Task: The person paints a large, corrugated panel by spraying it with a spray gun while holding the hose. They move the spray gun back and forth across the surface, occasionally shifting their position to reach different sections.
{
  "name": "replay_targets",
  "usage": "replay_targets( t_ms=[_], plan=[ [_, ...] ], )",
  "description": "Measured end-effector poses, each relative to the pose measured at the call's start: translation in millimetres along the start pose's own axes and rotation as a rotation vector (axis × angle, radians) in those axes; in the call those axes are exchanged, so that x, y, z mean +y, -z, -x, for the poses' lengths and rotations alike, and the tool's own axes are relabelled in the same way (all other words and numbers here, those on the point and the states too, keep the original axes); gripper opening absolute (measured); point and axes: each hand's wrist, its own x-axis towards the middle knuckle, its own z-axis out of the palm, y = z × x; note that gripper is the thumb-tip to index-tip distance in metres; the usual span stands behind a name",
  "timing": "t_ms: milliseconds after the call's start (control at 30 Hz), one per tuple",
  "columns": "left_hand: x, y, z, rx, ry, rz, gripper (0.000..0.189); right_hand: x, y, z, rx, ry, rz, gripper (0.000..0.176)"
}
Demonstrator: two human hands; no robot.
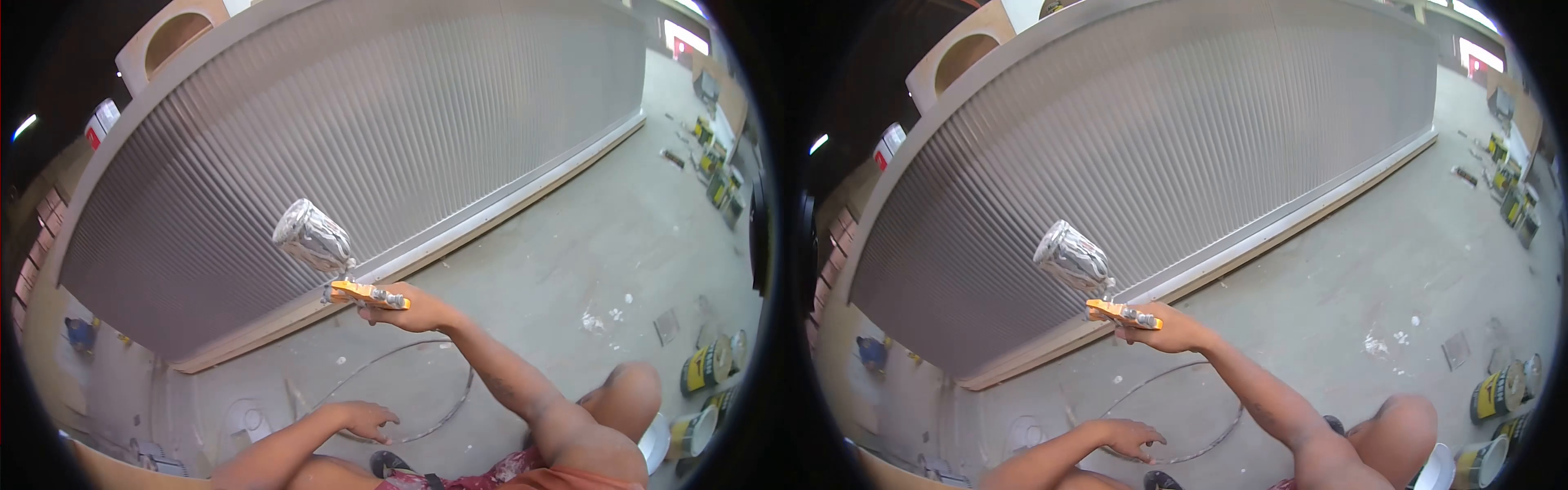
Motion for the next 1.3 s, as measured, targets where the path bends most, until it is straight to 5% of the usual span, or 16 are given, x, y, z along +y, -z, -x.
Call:
replay_targets(
  t_ms=[200, 267, 300, 400, 467, 567, 633, 667, 733, 867, 1000, 1100, 1167, 1200, 1267, 1300],
  plan=[
    [16, 26, 28, 0.245, -0.277, -0.13, 0.061, 44, 4, 48, -0.04, -0.271, 0.209, 0.043],
    [14, 45, 30, 0.294, -0.315, -0.242, 0.057, 53, 15, 97, 0.066, -0.223, 0.245, 0.043],
    [14, 59, 29, 0.285, -0.305, -0.306, 0.056, 24, 26, 118, 0.025, -0.423, 0.268, 0.042],
    [-3, 113, -5, 0.2, -0.176, -0.373, 0.047, -22, 75, 163, -0.158, -0.94, 0.314, 0.04],
    [-40, 140, -41, 0.27, -0.058, -0.436, 0.044, -29, 100, 188, -0.164, -1.036, 0.341, 0.038],
    [-108, 145, -90, 0.439, 0.203, -0.537, 0.04, -18, 131, 208, -0.195, -1.118, 0.358, 0.036],
    [-163, 124, -131, 0.327, 0.238, -0.632, 0.038, -7, 149, 220, -0.211, -1.16, 0.391, 0.038],
    [-172, 113, -128, 0.326, 0.23, -0.627, 0.038, -3, 156, 233, -0.213, -1.169, 0.39, 0.038],
    [-191, 103, -115, 0.016, 0.266, -0.013, 0.036, -2, 170, 255, -0.276, -1.2, 0.406, 0.036],
    [-265, 81, -109, 0.107, 0.335, -0.056, 0.036, -39, 158, 255, -0.228, -1.241, 0.314, 0.032],
    [-296, 72, -76, 0.174, 0.524, -0.138, 0.036, 0, 175, 280, -0.203, -1.224, 0.219, 0.034],
    [-312, 49, -44, 0.091, 0.575, 0.101, 0.037, 34, 201, 287, -0.334, -1.42, 0.316, 0.037],
    [-459, -30, -78, 0.738, 0.345, 0.416, 0.038, 48, 213, 288, -0.356, -1.391, 0.234, 0.037],
    [-404, 30, -61, 0.733, 0.348, 0.403, 0.038, 52, 219, 293, -0.377, -1.365, 0.157, 0.036],
    [-295, 66, -1, 0.182, 0.652, 0.2, 0.039, 48, 218, 278, -0.344, -1.362, 0.184, 0.035],
    [-296, 67, 1, 0.182, 0.655, 0.187, 0.039, 52, 219, 273, -0.354, -1.414, 0.222, 0.037]
  ],
)
